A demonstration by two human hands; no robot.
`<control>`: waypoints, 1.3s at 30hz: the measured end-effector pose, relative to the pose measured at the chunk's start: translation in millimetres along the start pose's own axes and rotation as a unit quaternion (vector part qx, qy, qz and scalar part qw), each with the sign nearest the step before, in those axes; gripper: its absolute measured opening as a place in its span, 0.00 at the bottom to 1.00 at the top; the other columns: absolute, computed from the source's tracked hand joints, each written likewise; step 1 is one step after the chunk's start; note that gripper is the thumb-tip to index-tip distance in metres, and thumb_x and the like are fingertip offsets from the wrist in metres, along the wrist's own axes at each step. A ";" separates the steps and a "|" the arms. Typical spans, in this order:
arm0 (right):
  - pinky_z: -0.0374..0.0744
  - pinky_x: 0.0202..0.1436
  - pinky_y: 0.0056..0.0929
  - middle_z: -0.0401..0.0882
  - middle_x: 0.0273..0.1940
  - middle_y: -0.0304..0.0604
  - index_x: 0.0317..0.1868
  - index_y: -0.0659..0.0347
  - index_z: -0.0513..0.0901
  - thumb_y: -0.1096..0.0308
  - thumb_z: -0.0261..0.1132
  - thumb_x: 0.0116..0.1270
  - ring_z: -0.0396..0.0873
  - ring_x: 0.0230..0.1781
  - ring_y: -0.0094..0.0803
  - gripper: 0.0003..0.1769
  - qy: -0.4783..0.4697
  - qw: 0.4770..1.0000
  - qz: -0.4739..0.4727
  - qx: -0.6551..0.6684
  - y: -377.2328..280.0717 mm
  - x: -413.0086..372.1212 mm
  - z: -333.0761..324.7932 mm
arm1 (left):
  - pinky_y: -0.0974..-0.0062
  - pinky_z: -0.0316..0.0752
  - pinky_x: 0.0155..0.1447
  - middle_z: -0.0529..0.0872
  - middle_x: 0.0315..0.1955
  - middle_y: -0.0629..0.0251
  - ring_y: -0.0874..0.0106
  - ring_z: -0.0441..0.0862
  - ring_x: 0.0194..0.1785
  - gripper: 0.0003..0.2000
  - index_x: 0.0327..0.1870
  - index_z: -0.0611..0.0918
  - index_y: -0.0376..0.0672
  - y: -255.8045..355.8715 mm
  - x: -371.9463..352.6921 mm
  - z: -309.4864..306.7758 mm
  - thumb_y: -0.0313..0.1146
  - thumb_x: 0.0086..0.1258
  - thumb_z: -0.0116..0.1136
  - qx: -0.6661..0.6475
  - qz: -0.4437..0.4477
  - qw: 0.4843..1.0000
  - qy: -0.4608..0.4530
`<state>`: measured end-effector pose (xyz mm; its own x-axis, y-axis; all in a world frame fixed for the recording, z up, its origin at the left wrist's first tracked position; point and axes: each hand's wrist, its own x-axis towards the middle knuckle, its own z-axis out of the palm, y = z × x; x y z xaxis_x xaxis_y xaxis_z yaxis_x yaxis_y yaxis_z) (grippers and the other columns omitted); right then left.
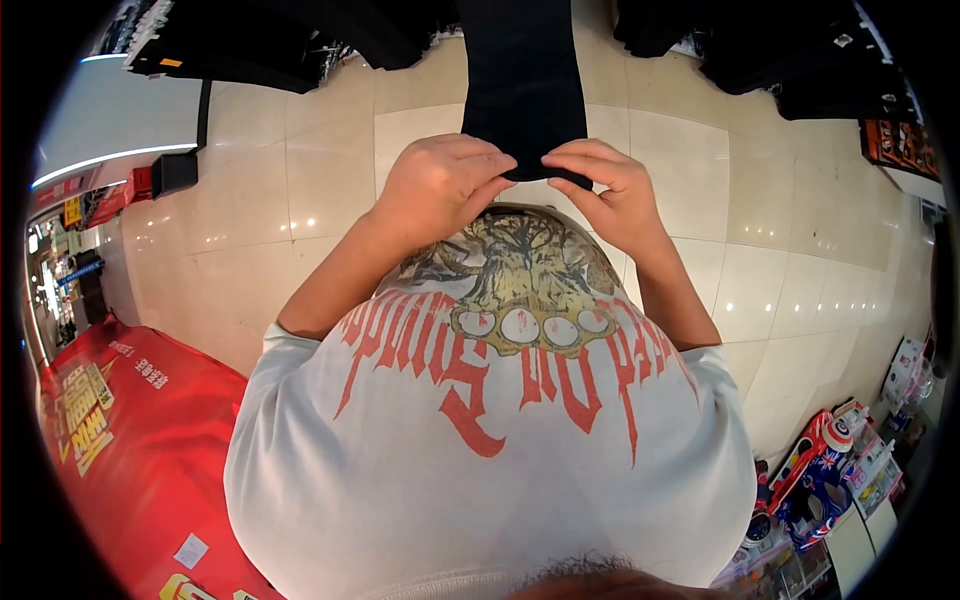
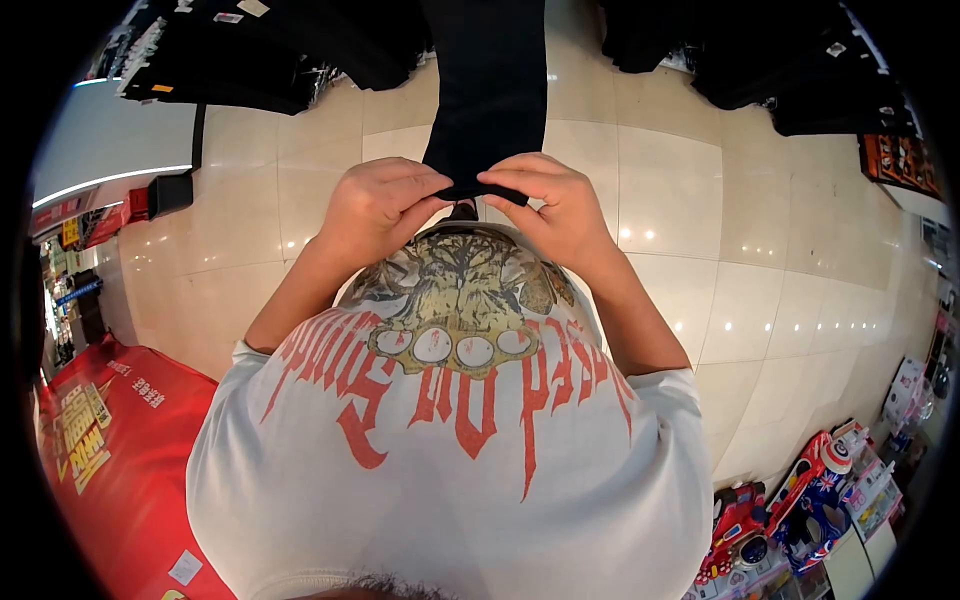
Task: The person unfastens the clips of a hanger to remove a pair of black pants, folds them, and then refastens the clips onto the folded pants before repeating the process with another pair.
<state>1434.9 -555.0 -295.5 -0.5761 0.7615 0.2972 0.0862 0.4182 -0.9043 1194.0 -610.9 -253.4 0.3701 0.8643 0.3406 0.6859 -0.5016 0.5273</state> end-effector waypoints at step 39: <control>0.86 0.50 0.29 0.89 0.44 0.49 0.60 0.71 0.83 0.70 0.63 0.78 0.89 0.44 0.33 0.16 0.157 0.897 0.346 0.225 47.1 -63.7 7.7 | 0.78 0.84 0.47 0.92 0.44 0.56 0.73 0.90 0.44 0.13 0.58 0.85 0.32 -60.2 -53.2 51.2 0.25 0.77 0.60 -0.492 -0.361 0.792 0.035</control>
<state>1469.3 -587.6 -359.3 -0.2467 0.8935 -0.3753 -0.0425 -0.3969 -0.9169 1165.1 -624.7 -343.1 0.0459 0.9523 -0.3016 -0.1293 0.3051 0.9435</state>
